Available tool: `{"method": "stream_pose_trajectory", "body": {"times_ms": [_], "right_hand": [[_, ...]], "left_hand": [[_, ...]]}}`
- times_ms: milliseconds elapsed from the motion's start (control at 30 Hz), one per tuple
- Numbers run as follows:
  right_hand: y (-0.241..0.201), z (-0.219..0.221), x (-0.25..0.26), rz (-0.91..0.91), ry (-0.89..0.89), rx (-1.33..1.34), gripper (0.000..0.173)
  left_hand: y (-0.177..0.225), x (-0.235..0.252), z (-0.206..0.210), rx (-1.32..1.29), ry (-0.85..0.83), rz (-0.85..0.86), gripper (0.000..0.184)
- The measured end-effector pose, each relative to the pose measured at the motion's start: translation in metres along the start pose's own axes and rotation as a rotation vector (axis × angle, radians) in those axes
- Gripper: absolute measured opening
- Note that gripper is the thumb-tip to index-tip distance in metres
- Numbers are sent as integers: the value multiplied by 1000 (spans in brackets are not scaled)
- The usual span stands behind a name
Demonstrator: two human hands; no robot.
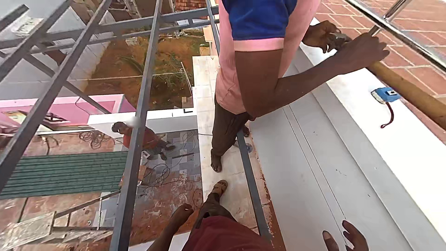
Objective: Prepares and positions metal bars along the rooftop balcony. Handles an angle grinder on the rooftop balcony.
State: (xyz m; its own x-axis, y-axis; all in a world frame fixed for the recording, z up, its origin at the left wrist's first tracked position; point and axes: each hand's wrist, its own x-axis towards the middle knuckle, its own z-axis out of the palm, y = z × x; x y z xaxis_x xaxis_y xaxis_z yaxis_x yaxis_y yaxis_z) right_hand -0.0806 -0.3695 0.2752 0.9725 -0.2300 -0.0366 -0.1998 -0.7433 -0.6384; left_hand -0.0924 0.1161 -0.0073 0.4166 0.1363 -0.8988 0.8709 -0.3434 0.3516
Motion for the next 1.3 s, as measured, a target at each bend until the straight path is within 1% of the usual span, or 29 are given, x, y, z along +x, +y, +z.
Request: {"method": "stream_pose_trajectory", "body": {"times_ms": [100, 167, 267, 333, 367, 400, 433, 467, 500, 533, 600, 667, 767, 800, 867, 933, 1000, 1067, 1133, 1167, 1200, 1267, 1300], "right_hand": [[38, 72, -8, 220, -325, -58, 73], [59, 108, -16, 331, -504, -117, 76], [88, 146, -29, 399, -638, -130, 72], [85, 156, -37, 447, -676, -128, 65], [70, 153, -37, 513, -717, -142, 60], [51, 147, -29, 616, -803, -133, 57], [52, 152, -37, 563, -688, -81, 53], [51, 157, -37, 574, -623, -14, 51], [43, 160, -29, 655, -604, 48, 51], [47, 170, -25, 713, -559, 92, 50], [75, 195, -20, 675, -477, 94, 50], [76, 205, -3, 573, -472, 66, 51], [44, 216, 41, 374, -521, 78, 48], [26, 222, 57, 301, -586, 110, 47], [-16, 242, 82, 215, -802, 177, 47], [-57, 271, 101, 164, -1007, 245, 46], [-85, 312, 118, 151, -1167, 223, 49], [-88, 367, 140, 135, -1302, 81, 50], [-72, 432, 163, 163, -1376, -96, 50], [-60, 467, 176, 209, -1363, -147, 49], [-48, 499, 188, 290, -1311, -167, 47], [-23, 557, 209, 508, -1082, -108, 43], [-13, 582, 217, 627, -958, -37, 42]], "left_hand": [[10, -5, -4, -32, 0, 3, 43], [16, -6, -7, -72, 7, 22, 42], [24, -2, -12, -106, -8, 31, 40], [27, 2, -19, -85, -23, 19, 40], [28, 6, -23, -61, -31, 18, 39], [30, 10, -28, -43, -40, 19, 39], [32, 16, -35, -27, -44, 23, 40], [34, 21, -43, -15, -32, 38, 40], [38, 26, -52, -9, 3, 69, 40], [43, 30, -62, -10, 56, 105, 39], [57, 35, -85, -3, 177, 152, 41], [69, 38, -113, 43, 322, 174, 45], [90, 27, -156, 42, 633, 159, 51], [94, 19, -169, 7, 730, 145, 53], [94, 8, -199, -36, 871, 103, 60], [80, 4, -224, -63, 936, 35, 66], [59, 3, -240, -92, 951, -63, 73], [30, 9, -243, -113, 923, -184, 79], [-8, 21, -236, -130, 875, -307, 85], [-28, 31, -232, -136, 854, -349, 87], [-51, 40, -226, -136, 836, -378, 87], [-92, 57, -211, -100, 818, -376, 84], [-103, 63, -203, -66, 824, -355, 82]]}}
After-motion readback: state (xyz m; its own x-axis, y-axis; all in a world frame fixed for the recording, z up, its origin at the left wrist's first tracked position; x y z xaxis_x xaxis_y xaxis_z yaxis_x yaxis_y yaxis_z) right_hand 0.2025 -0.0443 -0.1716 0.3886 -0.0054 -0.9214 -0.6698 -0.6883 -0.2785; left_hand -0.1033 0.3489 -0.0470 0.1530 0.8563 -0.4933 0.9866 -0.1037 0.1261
